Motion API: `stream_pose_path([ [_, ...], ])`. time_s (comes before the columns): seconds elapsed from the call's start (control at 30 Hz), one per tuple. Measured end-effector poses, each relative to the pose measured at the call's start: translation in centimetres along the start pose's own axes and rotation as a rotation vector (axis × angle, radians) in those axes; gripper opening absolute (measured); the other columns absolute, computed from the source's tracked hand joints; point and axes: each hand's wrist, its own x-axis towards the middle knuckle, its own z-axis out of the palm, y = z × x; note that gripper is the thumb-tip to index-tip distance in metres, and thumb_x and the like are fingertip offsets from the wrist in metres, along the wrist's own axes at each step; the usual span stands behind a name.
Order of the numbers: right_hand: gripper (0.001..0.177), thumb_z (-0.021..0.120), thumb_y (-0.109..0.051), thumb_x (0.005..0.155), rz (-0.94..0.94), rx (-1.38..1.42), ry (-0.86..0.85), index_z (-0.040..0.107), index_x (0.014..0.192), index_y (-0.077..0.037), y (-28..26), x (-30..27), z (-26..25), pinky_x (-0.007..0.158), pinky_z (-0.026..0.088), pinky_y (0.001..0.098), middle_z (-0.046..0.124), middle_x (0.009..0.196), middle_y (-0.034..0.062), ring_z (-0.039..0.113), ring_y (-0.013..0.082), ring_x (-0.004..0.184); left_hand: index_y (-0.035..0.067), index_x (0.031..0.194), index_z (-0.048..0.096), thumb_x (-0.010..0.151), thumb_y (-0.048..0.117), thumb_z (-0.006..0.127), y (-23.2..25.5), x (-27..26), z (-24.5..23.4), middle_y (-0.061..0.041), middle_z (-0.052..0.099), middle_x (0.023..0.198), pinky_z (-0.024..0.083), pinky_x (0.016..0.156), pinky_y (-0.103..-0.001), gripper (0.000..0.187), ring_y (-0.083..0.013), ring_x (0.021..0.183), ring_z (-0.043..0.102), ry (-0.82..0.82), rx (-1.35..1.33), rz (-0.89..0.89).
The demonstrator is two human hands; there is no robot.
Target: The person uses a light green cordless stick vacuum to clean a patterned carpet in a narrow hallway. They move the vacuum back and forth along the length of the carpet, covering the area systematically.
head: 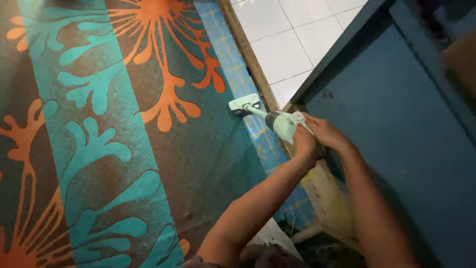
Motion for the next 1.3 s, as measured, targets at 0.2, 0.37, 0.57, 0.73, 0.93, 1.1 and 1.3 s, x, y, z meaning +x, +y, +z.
stream_pose_path([
  [0.2,0.048,0.046,-0.032,0.104,0.169,-0.021,0.02,0.056,0.147,-0.013,-1.1,-4.0,0.4,0.098,0.05,0.0326,0.072,0.128,0.0125,0.066,0.0178,0.111,0.001,0.121,0.055,0.107,0.047,0.03,-0.4,-4.3,-1.1,-0.022,0.063,0.116,0.055,0.078,-0.049,0.054,-0.0368,0.1,0.065,-0.09,-0.163,-0.151],
  [0.37,0.048,0.049,-0.031,0.104,0.139,0.193,0.061,0.054,0.147,-0.01,0.0,-2.4,2.2,0.095,0.049,0.0303,0.07,0.129,0.0092,0.063,0.0148,0.108,-0.006,0.107,0.063,0.106,0.04,0.036,1.2,-3.6,-1.2,-0.026,0.068,0.103,0.057,0.074,-0.054,0.054,-0.0436,0.092,0.069,0.056,0.082,0.114],
  [0.57,0.048,0.053,-0.021,0.103,-0.119,0.289,0.132,0.053,0.149,-0.006,-0.7,-3.6,4.3,0.094,0.048,0.0263,0.07,0.125,0.0076,0.061,0.0117,0.106,-0.007,0.095,0.067,0.106,0.036,0.034,1.0,-4.4,-2.6,-0.031,0.069,0.091,0.05,0.076,-0.053,0.056,-0.0489,0.089,0.067,0.195,0.293,0.389],
  [0.73,0.048,0.057,-0.019,0.102,-0.024,0.049,0.136,0.057,0.149,-0.011,-1.5,-7.0,2.7,0.091,0.05,0.0269,0.073,0.113,0.0098,0.062,0.0129,0.1,-0.005,0.096,0.06,0.106,0.036,0.035,-2.3,-6.6,-1.7,-0.03,0.068,0.09,0.05,0.076,-0.051,0.049,-0.046,0.086,0.067,0.169,0.197,0.458],
  [0.93,0.051,0.054,-0.017,0.102,-0.01,0.102,0.074,0.053,0.152,-0.011,7.8,-11.9,-0.5,0.093,0.048,0.0289,0.072,0.114,0.0104,0.063,0.0137,0.101,-0.001,0.108,0.05,0.109,0.038,0.032,-10.6,-8.8,0.7,-0.029,0.065,0.093,0.05,0.077,-0.051,0.044,-0.0443,0.086,0.066,0.055,0.182,0.321],
  [1.1,0.053,0.05,-0.021,0.103,-0.015,0.186,0.05,0.048,0.154,-0.009,15.0,-13.1,-0.8,0.098,0.048,0.0282,0.07,0.124,0.0091,0.064,0.0137,0.11,0.002,0.113,0.049,0.108,0.039,0.03,-15.4,-7.6,1.6,-0.03,0.065,0.093,0.049,0.076,-0.054,0.042,-0.0481,0.086,0.065,0.03,0.282,0.249],
  [1.3,0.055,0.059,-0.029,0.1,0.076,0.338,0.176,0.051,0.149,-0.005,20.4,-9.5,2.9,0.097,0.048,0.0308,0.066,0.13,0.0082,0.062,0.0147,0.114,0.002,0.108,0.052,0.109,0.041,0.032,-18.1,-2.7,0.5,-0.031,0.065,0.089,0.046,0.074,-0.055,0.044,-0.0512,0.084,0.062,0.121,0.391,0.34],
])
